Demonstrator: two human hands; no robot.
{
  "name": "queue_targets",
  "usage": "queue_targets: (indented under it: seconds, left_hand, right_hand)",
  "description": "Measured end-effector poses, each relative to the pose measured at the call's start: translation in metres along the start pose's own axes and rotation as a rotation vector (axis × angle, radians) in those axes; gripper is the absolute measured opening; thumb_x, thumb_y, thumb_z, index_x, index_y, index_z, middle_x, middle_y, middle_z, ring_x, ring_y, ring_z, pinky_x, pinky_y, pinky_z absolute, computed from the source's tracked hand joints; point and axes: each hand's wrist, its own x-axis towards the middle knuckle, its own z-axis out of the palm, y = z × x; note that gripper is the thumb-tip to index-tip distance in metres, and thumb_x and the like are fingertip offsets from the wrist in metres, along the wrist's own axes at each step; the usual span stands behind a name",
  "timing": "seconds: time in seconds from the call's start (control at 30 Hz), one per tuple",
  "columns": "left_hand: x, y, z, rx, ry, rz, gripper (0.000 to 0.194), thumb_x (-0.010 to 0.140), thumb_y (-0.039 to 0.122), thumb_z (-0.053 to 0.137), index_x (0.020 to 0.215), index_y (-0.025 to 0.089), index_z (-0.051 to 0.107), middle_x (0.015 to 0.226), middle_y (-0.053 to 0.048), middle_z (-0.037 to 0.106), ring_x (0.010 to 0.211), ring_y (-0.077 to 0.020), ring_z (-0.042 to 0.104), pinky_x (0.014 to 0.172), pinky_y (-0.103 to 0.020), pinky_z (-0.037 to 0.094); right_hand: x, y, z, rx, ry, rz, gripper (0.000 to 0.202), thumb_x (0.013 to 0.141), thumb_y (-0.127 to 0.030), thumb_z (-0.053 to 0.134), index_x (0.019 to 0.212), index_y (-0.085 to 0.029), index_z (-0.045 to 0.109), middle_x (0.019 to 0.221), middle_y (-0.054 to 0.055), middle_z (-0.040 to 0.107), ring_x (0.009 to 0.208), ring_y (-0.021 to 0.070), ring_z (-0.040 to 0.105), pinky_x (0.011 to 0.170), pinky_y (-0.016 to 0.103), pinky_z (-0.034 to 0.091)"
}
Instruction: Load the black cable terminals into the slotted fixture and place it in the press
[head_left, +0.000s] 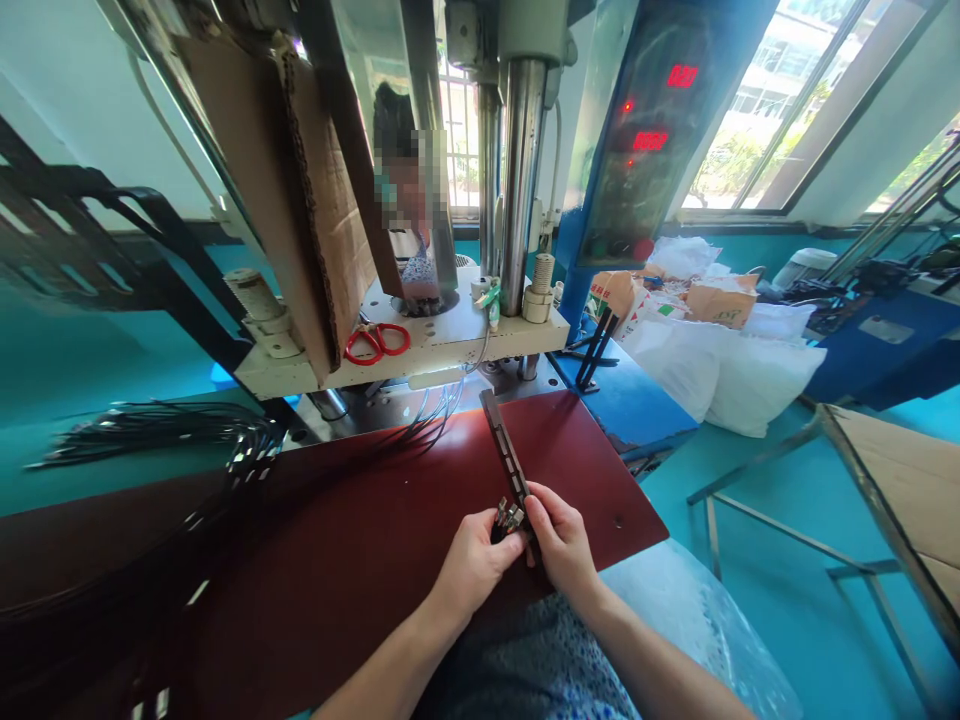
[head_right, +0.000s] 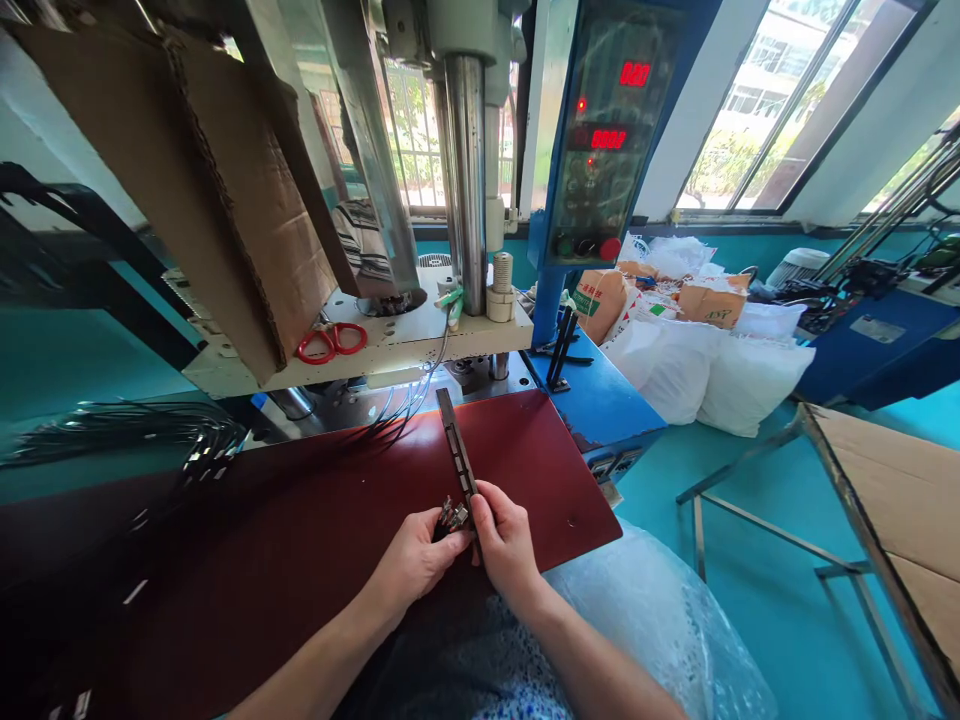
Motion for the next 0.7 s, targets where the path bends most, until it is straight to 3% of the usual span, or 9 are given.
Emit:
queue_targets:
  seconds: [0.17, 0.37, 0.6, 0.7]
  left_hand:
    - [-0.003, 0.006, -0.005, -0.083, -0.056, -0.137, 0.03, 0.074, 0.042, 0.057, 0.065, 0.014, 0.052, 0.049, 0.003, 0.049, 0.038, -0.0062, 0.036, 0.038, -0.019, 0.027]
    - [-0.001, 0.007, -0.02, -0.372, -0.026, -0.315, 0.036, 0.069, 0.048, 0.061, 0.076, 0.013, 0.055, 0.057, 0.003, 0.046, 0.042, -0.0045, 0.036, 0.034, -0.015, 0.024]
    - [0.0, 0.02, -0.007, -0.202, 0.025, -0.268, 0.029, 0.061, 0.039, 0.068, 0.06, 0.015, 0.051, 0.039, 0.007, 0.038, 0.033, -0.0042, 0.027, 0.035, -0.019, 0.018]
    - [0.0, 0.019, -0.007, -0.155, 0.032, -0.21, 0.025, 0.063, 0.035, 0.066, 0.058, 0.014, 0.053, 0.042, 0.005, 0.045, 0.037, -0.0059, 0.034, 0.04, -0.02, 0.025]
  right_hand:
    - [0.001, -0.002, 0.0, 0.024, -0.006, 0.02, 0.033, 0.083, -0.045, 0.05, 0.098, -0.018, 0.06, 0.057, -0.003, 0.055, 0.033, 0.0072, 0.044, 0.031, 0.019, 0.035]
    - [0.001, -0.007, -0.002, 0.13, -0.003, 0.071, 0.034, 0.083, -0.045, 0.05, 0.1, -0.017, 0.058, 0.05, -0.005, 0.052, 0.032, 0.0071, 0.043, 0.029, 0.017, 0.035]
    - [0.0, -0.012, -0.003, 0.105, -0.076, 0.083, 0.04, 0.083, -0.044, 0.05, 0.116, -0.022, 0.051, 0.065, -0.003, 0.058, 0.035, 0.0052, 0.045, 0.03, 0.015, 0.038]
    - [0.0, -0.014, -0.003, 0.073, -0.117, 0.088, 0.04, 0.083, -0.043, 0.05, 0.117, -0.023, 0.053, 0.07, -0.001, 0.061, 0.036, 0.0048, 0.046, 0.031, 0.015, 0.039]
